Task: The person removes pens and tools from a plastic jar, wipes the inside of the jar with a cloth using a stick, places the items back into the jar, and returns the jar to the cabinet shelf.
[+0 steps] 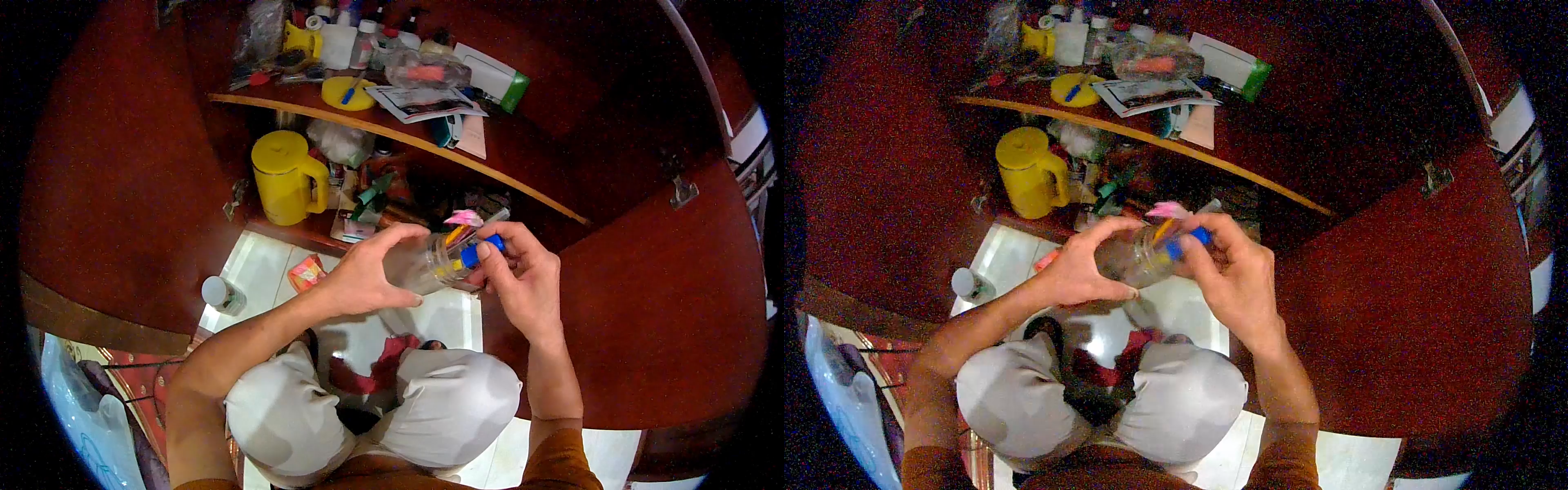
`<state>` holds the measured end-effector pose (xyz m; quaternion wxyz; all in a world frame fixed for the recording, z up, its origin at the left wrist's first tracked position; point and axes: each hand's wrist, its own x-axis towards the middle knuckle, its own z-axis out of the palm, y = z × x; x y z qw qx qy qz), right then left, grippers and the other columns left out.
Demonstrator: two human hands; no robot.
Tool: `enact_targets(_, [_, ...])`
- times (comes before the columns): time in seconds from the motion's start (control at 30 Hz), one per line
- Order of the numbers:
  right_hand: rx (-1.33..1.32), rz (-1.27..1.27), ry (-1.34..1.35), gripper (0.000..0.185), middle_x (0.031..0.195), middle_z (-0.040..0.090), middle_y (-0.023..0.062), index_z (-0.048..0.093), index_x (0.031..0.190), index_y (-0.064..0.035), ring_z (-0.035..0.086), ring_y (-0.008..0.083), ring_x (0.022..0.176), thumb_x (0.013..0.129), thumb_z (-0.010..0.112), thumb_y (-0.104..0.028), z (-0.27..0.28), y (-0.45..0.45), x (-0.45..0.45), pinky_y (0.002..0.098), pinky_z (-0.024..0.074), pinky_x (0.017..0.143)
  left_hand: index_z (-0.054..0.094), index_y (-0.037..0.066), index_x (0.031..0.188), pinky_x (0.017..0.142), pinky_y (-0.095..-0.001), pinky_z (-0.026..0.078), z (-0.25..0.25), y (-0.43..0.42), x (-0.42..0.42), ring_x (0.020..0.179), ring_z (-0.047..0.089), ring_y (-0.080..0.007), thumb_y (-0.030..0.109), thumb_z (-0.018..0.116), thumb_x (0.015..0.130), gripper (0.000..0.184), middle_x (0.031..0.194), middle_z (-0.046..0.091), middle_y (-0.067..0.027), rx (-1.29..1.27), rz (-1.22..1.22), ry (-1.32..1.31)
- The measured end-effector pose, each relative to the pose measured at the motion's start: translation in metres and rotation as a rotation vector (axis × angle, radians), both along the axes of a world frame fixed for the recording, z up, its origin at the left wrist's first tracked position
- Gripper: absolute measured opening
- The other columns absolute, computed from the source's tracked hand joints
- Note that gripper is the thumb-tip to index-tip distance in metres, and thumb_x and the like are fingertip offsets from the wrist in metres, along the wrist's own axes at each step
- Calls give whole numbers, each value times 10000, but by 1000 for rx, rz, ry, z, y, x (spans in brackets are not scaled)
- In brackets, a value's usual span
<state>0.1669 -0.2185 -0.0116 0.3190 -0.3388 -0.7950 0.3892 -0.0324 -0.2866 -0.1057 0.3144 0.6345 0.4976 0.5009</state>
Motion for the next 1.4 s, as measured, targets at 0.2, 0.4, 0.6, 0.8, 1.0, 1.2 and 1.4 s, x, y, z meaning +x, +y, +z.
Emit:
enact_targets(0.2, [225,4,-155,151,767,646,105,623,970,-13,617,113,645,841,658,-84,2,-5,-1,259,500,576,473,43,1280,967,-349,427,-5,1,0,1101,550,-222,193,837,575,807,1199,564,-115,34,28,-4])
enact_targets(0.4, [230,22,-73,149,755,631,99,628,950,-12,595,132,628,827,666,-87,-13,-1,-7,263,481,569,462,44,1286,974,-350,418,-3,-2,3,1116,543,-242,202,824,594,797,1199,562,-124,-11,9,-14])
enact_targets(0.6, [233,12,-91,148,766,641,90,631,945,-21,587,119,644,832,672,-108,-15,5,-12,261,482,583,451,51,1298,993,-367,406,-6,-3,5,1159,522,-292,231,791,619,780,1240,538,-149,-87,-62,-44])
enact_targets(0.8, [71,66,-158,220,817,651,79,585,1040,-43,589,103,688,840,661,-95,-10,0,-2,259,491,622,474,50,1279,951,-339,437,-6,-3,3,1083,562,-207,209,828,608,775,1164,586,-110,-22,28,-20])
enact_targets(1.0, [57,149,-119,233,873,656,70,575,1061,-51,604,105,761,845,657,-83,-14,3,0,265,502,635,458,40,1293,981,-353,417,-2,-4,1,1143,533,-256,203,808,607,787,1232,549,-136,-52,11,-44])
enact_targets(1.2, [513,269,-113,223,955,623,111,593,1045,-46,620,216,769,829,643,-63,-10,8,-5,301,501,670,476,49,1281,947,-334,441,-7,-2,2,1089,564,-207,208,837,594,792,1188,577,-110,33,81,13])
enact_targets(1.4, [280,306,-228,197,915,608,121,593,1042,-42,609,240,733,852,615,-86,-4,6,-3,328,494,649,467,36,1286,991,-361,412,-4,-5,-1,1155,527,-275,213,817,604,786,1242,542,-147,-26,25,15])
